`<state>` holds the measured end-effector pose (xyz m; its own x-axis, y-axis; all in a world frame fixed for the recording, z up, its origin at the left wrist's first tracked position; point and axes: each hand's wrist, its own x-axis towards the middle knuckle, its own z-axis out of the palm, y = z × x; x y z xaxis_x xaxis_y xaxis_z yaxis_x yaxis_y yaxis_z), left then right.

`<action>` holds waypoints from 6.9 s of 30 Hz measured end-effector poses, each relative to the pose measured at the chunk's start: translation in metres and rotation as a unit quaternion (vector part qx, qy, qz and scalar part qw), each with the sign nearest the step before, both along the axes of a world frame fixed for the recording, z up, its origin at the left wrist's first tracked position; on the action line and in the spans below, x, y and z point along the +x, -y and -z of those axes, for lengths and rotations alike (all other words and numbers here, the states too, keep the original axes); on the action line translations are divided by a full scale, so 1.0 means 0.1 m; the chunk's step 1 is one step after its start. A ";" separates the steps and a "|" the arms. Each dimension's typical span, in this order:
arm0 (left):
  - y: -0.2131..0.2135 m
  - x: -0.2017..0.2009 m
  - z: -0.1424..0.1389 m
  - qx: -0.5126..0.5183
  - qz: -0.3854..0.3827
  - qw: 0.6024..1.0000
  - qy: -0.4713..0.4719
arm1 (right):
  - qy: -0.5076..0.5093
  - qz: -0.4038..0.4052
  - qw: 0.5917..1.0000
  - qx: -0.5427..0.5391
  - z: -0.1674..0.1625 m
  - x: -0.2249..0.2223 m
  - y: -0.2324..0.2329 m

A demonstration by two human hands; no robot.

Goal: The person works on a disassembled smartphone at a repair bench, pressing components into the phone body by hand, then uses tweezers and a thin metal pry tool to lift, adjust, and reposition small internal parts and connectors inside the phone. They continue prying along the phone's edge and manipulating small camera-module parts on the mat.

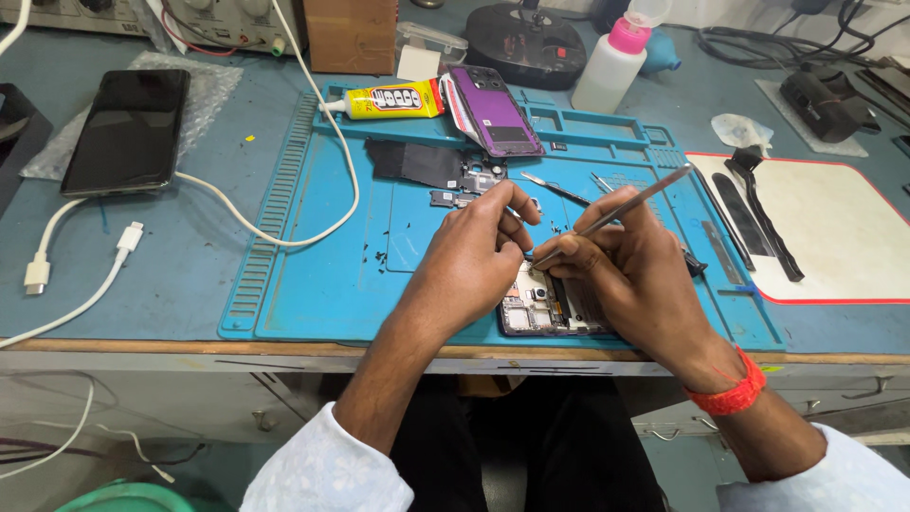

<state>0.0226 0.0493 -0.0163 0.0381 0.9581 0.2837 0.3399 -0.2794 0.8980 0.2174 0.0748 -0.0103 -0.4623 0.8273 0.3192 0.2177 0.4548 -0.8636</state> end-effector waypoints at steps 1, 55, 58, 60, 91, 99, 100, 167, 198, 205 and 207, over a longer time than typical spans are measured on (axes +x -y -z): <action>0.00 0.01 0.00 0.000 0.000 1.000 -0.001 | 0.001 -0.006 1.000 0.004 0.00 0.01 0.00; 0.03 -0.06 -0.04 -0.034 0.018 0.999 -0.003 | -0.054 0.085 0.988 0.120 0.03 0.25 0.38; 0.05 -0.07 -0.04 -0.049 0.016 0.999 0.003 | -0.015 -0.001 0.991 0.131 -0.09 0.27 0.15; 0.05 -0.06 -0.06 -0.054 0.014 0.998 -0.004 | 0.036 -0.019 0.992 0.123 -0.15 0.26 0.02; 0.08 -0.08 -0.08 -0.069 0.020 0.997 0.012 | -0.015 -0.129 0.988 0.086 -0.09 0.20 -0.34; 0.07 -0.08 -0.09 -0.054 0.019 0.998 -0.019 | 0.005 -0.137 0.986 0.098 -0.16 0.17 -0.33; 0.06 -0.08 -0.08 -0.054 0.015 0.998 -0.026 | 0.015 -0.137 0.985 0.105 -0.18 0.17 -0.33; 0.07 -0.13 -0.09 -0.070 0.049 0.996 0.002 | 0.123 -0.169 0.939 0.272 -0.46 0.02 -0.33; 0.00 -0.09 -0.08 -0.066 0.054 0.996 0.009 | 0.090 -0.118 0.961 0.232 -0.41 0.06 -0.25; -0.10 -0.09 -0.12 -0.126 0.069 0.989 -0.016 | 0.049 -0.086 0.978 0.184 -0.31 0.18 -0.18; -0.11 -0.09 -0.10 -0.118 0.072 0.990 -0.021 | 0.042 -0.082 0.979 0.180 -0.28 0.20 -0.18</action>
